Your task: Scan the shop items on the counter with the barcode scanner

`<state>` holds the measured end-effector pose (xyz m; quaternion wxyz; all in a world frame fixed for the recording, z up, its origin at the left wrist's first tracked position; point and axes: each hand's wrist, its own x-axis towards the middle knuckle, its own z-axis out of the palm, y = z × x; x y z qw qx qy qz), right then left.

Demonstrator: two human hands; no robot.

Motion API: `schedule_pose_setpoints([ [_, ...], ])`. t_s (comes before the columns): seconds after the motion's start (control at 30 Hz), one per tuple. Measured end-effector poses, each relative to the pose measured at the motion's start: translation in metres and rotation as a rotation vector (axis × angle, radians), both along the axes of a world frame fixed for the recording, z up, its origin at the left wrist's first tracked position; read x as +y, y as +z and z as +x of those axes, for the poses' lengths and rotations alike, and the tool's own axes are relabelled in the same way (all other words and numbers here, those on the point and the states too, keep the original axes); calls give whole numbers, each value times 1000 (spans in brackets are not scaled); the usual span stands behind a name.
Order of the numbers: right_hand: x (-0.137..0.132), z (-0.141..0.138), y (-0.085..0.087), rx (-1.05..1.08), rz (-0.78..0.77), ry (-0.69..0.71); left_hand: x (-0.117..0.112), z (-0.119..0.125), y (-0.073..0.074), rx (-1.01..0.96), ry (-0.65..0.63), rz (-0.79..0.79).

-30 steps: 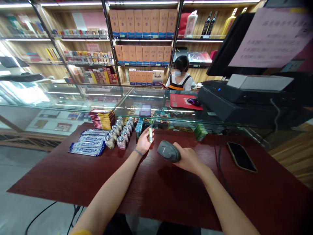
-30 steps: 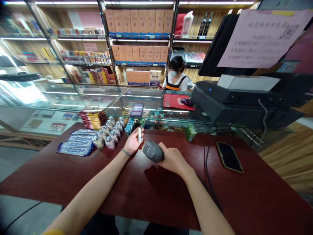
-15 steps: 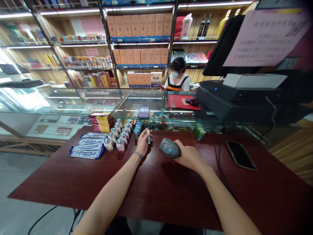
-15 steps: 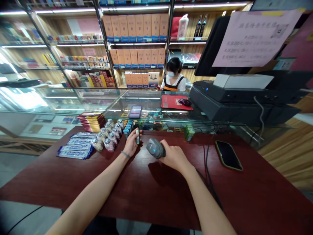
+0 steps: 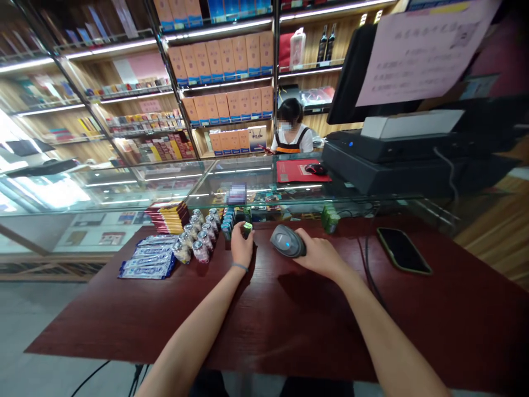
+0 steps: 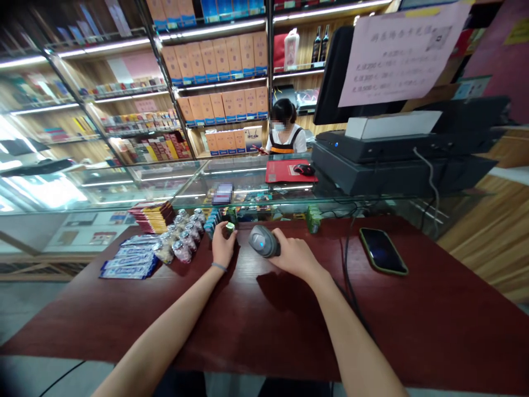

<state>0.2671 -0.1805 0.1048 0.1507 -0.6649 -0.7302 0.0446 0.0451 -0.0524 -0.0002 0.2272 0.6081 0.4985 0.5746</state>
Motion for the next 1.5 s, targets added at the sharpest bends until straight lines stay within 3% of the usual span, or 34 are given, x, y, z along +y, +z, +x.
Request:
schedule_pose_setpoints([
  [0.2,-1,0,2,34,-41,14,14,14,3,35,67,-136],
  [0.43,-2,8,5,71,-23,6,30,33,18,186,245,-298],
  [0.6,-3,13,6,125,-15,-6,39,36,22,228,292,-334],
  [1.17,-3,18,7,162,19,-44,49,32,7,40,179,-118],
  [1.37,-3,25,7,290,56,-67,41,31,9,55,134,30],
  [1.5,1,45,0,516,180,-128,31,27,12,123,168,187],
])
